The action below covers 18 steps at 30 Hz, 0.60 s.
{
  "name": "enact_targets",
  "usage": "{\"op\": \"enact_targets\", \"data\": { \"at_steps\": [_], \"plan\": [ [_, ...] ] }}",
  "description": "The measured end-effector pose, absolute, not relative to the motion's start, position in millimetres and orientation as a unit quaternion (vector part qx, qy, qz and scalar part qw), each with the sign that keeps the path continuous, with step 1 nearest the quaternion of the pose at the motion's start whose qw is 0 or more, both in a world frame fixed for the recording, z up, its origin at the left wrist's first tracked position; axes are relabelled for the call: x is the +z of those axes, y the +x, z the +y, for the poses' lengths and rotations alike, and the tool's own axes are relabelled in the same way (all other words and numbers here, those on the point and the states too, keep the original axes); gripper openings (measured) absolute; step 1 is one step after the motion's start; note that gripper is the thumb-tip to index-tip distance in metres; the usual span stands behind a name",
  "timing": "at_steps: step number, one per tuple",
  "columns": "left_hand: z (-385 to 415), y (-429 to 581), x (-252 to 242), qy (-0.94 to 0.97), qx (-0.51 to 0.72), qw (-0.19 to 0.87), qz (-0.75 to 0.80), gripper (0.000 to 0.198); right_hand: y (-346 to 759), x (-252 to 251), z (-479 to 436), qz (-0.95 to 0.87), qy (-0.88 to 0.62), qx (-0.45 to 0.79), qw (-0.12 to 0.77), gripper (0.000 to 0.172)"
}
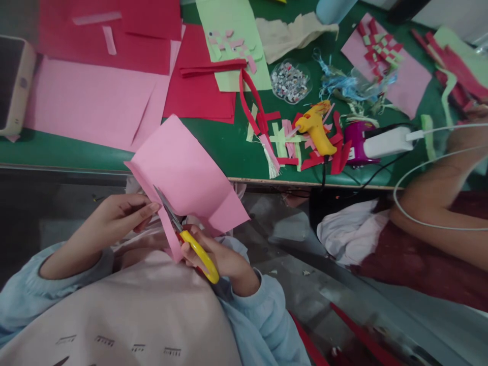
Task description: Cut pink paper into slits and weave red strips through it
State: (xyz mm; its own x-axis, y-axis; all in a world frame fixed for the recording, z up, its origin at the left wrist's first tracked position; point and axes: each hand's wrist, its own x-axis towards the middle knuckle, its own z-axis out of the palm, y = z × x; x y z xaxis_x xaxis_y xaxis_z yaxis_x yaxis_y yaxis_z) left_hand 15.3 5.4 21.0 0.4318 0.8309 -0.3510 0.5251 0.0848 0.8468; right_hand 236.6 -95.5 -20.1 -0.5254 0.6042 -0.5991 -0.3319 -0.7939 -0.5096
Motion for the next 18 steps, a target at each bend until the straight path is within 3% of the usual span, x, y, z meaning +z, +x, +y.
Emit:
{"op": "enact_targets", "data": {
  "at_steps": [11,18],
  "plan": [
    [9.6,17.1,23.1,0.603,0.184,0.521,0.576,0.044,231.9,-5.4,-72.4,-0.225,-0.368,0.861,0.269,0.038],
    [9.0,18.2,23.9,0.602,0.217,0.539,0.548,0.04,231.5,-19.5,-80.3,-0.156,-0.372,0.876,0.263,0.041]
  ]
}}
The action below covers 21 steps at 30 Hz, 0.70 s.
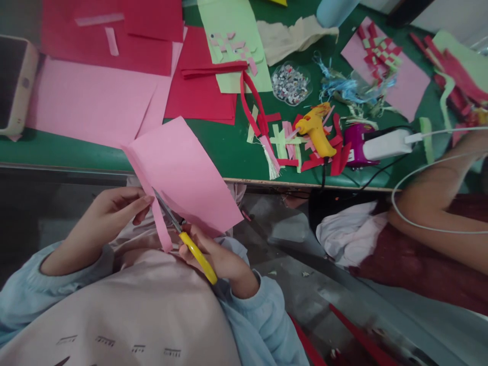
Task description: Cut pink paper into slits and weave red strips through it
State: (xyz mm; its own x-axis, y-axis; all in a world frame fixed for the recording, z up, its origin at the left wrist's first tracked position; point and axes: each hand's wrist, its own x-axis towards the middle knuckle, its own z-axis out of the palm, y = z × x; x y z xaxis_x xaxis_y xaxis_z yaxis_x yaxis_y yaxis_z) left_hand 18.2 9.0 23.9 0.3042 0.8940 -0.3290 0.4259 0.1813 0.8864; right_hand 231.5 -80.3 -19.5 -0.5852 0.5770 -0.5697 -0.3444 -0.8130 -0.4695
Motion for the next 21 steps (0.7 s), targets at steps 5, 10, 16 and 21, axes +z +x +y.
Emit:
{"op": "enact_targets", "data": {
  "at_steps": [5,10,16,21],
  "plan": [
    [5.0,16.5,21.1,0.615,0.2,0.566,0.512,0.042,229.8,-13.8,-84.0,-0.114,-0.378,0.88,0.265,0.038],
    [0.4,14.6,16.5,0.606,0.184,0.587,0.504,0.042,228.0,-8.6,-80.8,-0.149,-0.372,0.878,0.262,0.044],
    [-1.7,16.0,13.8,0.607,0.159,0.587,0.512,0.042,228.9,-14.4,-80.1,-0.216,-0.367,0.865,0.265,0.047],
    [3.4,17.2,18.2,0.596,0.18,0.576,0.53,0.039,230.9,-5.9,-76.7,-0.28,-0.378,0.835,0.286,0.044]
  ]
}}
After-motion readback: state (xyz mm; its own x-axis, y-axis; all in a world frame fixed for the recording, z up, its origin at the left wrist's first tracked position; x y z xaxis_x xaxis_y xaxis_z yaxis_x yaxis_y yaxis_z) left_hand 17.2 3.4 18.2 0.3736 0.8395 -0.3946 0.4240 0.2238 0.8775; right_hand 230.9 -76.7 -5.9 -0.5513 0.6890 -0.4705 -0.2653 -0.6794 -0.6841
